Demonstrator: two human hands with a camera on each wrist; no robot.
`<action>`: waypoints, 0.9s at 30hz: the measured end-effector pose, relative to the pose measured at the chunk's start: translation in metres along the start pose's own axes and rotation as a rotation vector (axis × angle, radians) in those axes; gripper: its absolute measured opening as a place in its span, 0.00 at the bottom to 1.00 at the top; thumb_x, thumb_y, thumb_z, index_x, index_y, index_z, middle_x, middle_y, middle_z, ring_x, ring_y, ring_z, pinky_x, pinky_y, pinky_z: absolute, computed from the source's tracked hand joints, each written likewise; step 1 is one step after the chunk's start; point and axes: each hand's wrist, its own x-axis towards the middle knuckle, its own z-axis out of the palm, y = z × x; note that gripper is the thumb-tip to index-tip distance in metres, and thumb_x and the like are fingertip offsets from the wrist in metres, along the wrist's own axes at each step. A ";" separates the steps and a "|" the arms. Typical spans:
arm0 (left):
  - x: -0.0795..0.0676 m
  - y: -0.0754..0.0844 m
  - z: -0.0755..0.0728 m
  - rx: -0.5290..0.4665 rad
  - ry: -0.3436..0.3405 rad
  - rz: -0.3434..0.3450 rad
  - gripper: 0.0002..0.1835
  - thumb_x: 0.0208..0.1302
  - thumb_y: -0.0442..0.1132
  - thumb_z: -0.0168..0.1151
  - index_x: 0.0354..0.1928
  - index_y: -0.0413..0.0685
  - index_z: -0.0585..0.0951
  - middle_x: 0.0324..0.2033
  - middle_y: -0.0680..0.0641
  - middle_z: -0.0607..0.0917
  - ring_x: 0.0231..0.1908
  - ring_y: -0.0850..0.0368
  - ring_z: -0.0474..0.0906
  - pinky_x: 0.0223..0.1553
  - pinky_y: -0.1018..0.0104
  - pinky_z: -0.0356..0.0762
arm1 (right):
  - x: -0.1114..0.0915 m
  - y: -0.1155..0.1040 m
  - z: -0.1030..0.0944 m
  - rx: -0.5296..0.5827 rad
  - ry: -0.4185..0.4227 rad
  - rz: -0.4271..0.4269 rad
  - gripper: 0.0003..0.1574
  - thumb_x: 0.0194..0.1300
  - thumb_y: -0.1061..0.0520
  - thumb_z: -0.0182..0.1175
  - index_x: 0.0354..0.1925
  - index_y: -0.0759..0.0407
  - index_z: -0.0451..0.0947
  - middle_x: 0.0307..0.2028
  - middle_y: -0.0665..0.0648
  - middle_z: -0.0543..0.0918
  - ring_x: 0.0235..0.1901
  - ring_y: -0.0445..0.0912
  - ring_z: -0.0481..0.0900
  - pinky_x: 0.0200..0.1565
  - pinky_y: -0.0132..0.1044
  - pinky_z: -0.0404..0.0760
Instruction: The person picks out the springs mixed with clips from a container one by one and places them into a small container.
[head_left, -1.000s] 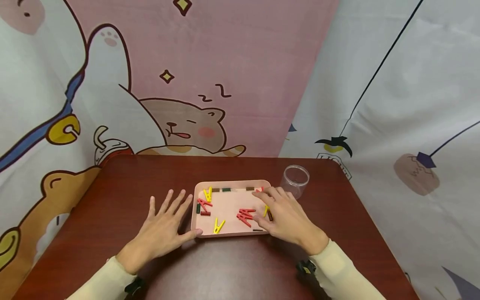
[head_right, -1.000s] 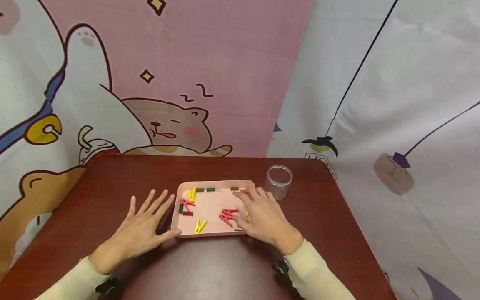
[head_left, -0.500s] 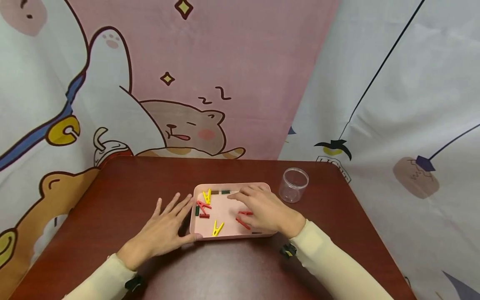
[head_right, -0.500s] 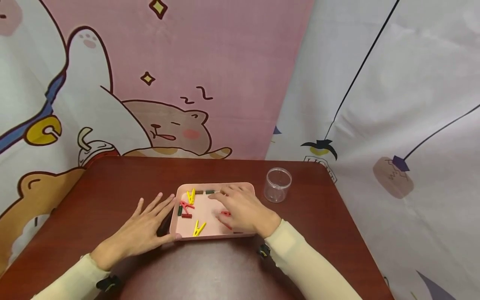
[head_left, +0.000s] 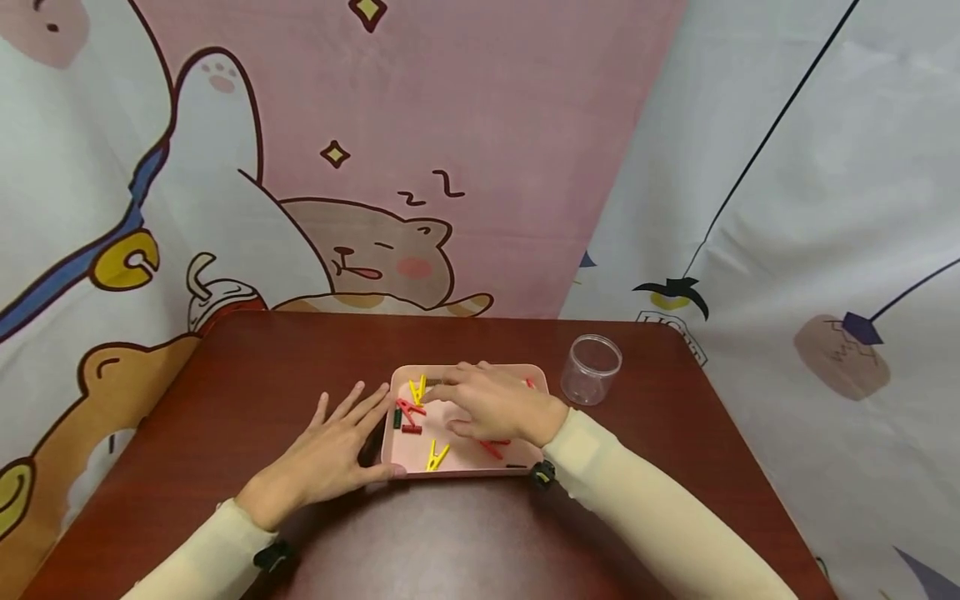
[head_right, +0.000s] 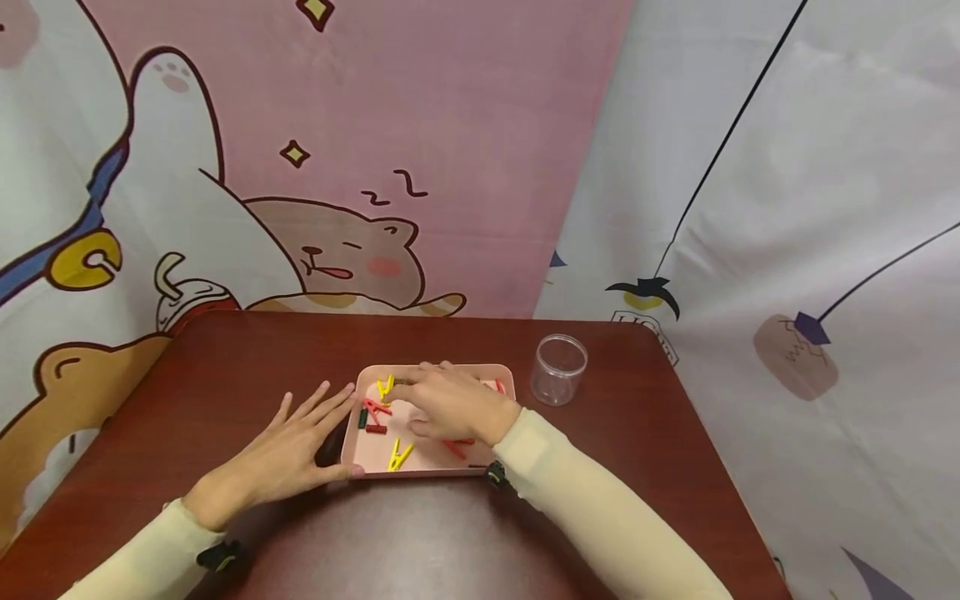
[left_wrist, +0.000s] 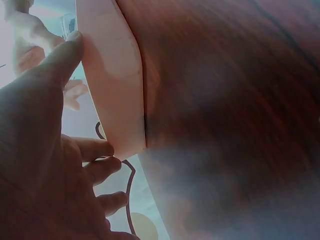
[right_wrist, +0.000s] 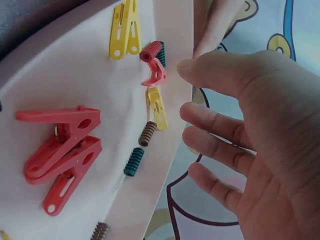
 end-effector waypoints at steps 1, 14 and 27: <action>0.000 0.000 0.000 0.000 0.001 0.000 0.60 0.59 0.83 0.60 0.87 0.67 0.51 0.86 0.55 0.54 0.86 0.40 0.49 0.76 0.18 0.45 | 0.003 -0.001 0.000 0.002 -0.014 -0.007 0.32 0.72 0.46 0.69 0.71 0.39 0.78 0.77 0.50 0.73 0.72 0.50 0.75 0.67 0.62 0.79; -0.002 0.005 -0.002 -0.005 -0.006 -0.010 0.59 0.60 0.81 0.61 0.86 0.58 0.59 0.86 0.53 0.57 0.85 0.39 0.50 0.76 0.18 0.46 | 0.047 -0.010 0.016 -0.062 -0.132 -0.184 0.32 0.68 0.47 0.75 0.68 0.34 0.81 0.51 0.45 0.83 0.50 0.39 0.80 0.60 0.41 0.81; -0.002 0.006 -0.002 0.000 0.008 -0.008 0.59 0.59 0.81 0.63 0.84 0.55 0.63 0.85 0.52 0.59 0.85 0.38 0.51 0.75 0.18 0.48 | 0.062 -0.013 0.029 -0.080 -0.143 -0.223 0.29 0.64 0.50 0.78 0.62 0.33 0.85 0.49 0.42 0.88 0.48 0.36 0.82 0.64 0.47 0.80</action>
